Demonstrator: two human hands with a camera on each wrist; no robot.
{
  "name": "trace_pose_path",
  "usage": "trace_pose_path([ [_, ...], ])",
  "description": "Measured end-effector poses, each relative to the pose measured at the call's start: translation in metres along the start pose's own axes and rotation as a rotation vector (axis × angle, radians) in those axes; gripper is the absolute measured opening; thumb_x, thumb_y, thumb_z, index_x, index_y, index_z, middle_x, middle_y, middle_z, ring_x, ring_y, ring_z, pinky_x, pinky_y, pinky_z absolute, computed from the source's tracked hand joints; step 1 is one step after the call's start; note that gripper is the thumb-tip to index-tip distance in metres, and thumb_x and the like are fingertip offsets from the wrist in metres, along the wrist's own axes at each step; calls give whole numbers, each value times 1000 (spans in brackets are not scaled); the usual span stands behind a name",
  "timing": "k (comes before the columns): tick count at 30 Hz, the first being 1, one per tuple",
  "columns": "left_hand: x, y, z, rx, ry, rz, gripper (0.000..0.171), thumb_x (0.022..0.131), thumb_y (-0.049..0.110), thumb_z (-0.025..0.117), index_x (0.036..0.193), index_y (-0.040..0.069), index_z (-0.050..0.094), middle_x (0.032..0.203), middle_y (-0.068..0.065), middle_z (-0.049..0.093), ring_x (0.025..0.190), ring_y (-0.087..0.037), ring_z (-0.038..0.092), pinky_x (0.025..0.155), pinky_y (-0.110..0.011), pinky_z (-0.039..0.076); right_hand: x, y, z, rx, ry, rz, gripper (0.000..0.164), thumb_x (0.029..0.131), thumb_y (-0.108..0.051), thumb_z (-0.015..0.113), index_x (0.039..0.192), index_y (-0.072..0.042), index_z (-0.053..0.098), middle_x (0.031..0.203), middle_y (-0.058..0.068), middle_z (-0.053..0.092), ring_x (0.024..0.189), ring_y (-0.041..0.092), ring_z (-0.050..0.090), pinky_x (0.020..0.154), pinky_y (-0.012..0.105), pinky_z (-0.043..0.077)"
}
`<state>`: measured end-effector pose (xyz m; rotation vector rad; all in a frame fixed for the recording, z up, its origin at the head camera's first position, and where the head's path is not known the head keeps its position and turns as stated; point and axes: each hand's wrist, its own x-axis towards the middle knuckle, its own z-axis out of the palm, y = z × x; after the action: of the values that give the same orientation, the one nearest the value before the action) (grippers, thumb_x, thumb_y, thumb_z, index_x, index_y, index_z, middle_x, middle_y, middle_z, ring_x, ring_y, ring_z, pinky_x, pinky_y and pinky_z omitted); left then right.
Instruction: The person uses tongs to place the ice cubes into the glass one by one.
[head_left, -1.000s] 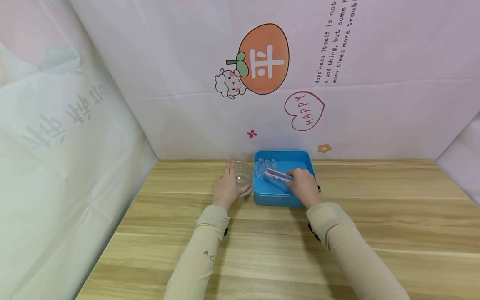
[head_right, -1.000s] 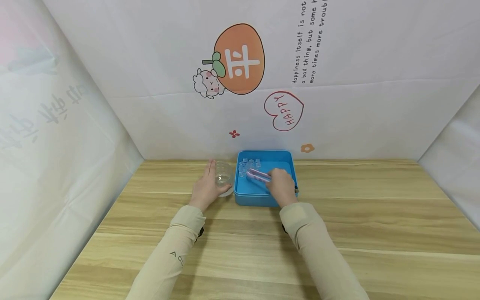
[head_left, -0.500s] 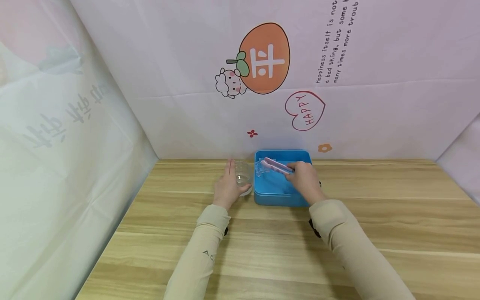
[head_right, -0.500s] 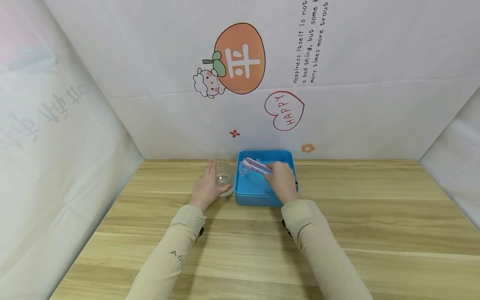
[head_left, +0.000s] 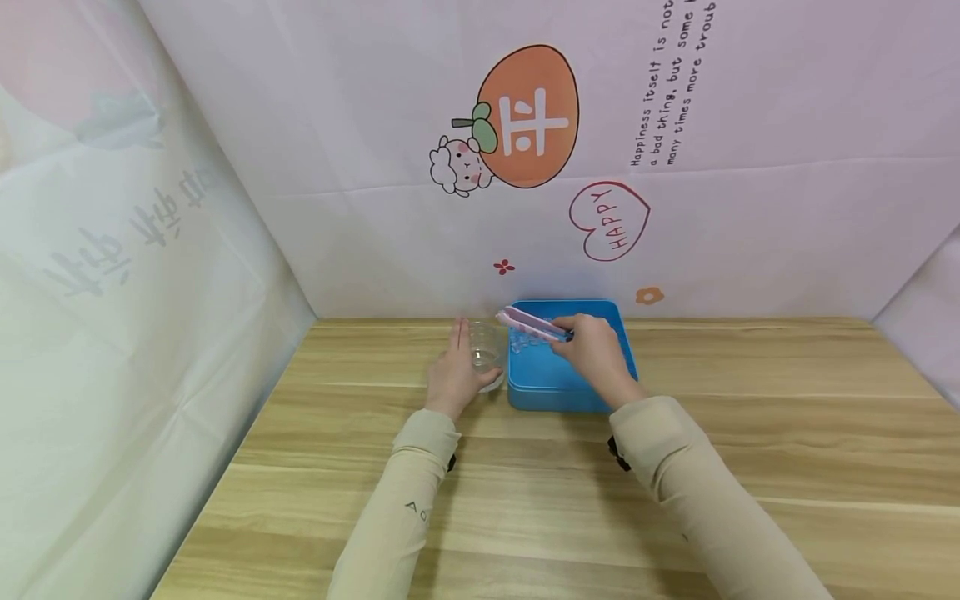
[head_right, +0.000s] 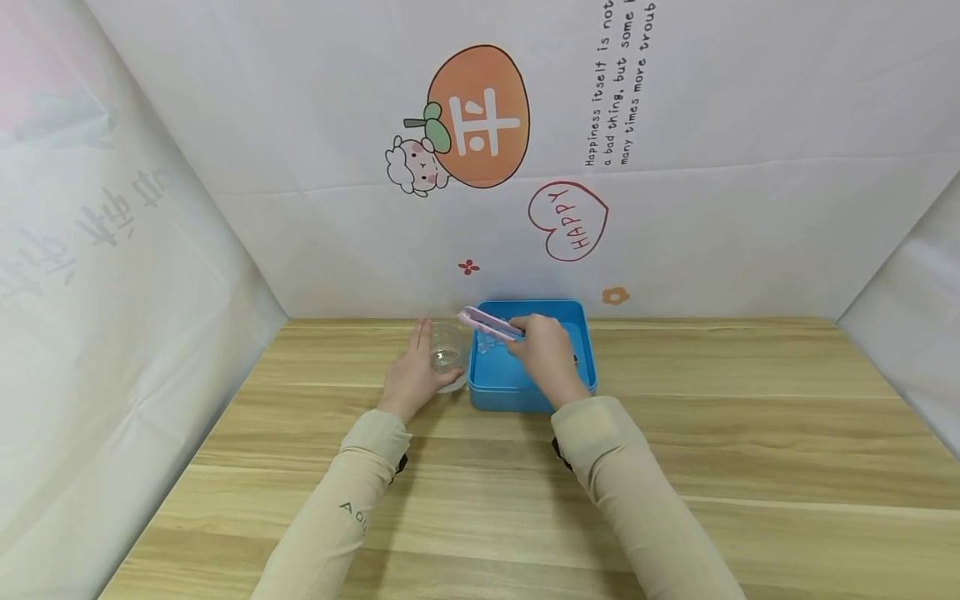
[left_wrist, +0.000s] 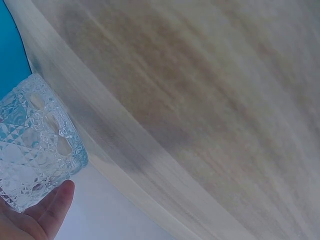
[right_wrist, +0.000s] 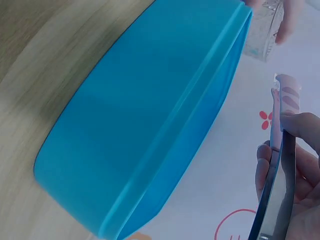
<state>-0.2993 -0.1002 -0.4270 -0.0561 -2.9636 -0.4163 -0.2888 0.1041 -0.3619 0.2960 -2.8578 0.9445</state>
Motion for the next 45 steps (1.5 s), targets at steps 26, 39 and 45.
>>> trace_pose_path([
  [26, -1, 0, -2, -18, -28, -15, 102, 79, 54, 71, 153, 7, 19, 160, -9, 22, 77, -25, 61, 51, -26, 44, -5, -13, 12, -60, -97, -85, 34, 84, -11, 72, 117, -3, 68, 106, 17, 71, 71, 18, 59, 57, 22, 49],
  [39, -1, -1, -1, -19, -9, -3, 103, 78, 56, 71, 152, 6, 20, 159, -9, 24, 77, -25, 64, 54, -29, 48, -5, -13, 13, -62, -125, -65, 36, 84, -10, 72, 118, -2, 67, 101, 17, 71, 71, 18, 60, 60, 24, 53],
  [45, -1, -1, -2, -25, 2, 0, 102, 77, 55, 71, 152, 6, 22, 159, -9, 25, 71, -23, 61, 51, -27, 45, -4, -13, 14, -68, -120, -77, 36, 83, -10, 72, 117, -2, 68, 101, 17, 71, 72, 18, 61, 59, 24, 53],
])
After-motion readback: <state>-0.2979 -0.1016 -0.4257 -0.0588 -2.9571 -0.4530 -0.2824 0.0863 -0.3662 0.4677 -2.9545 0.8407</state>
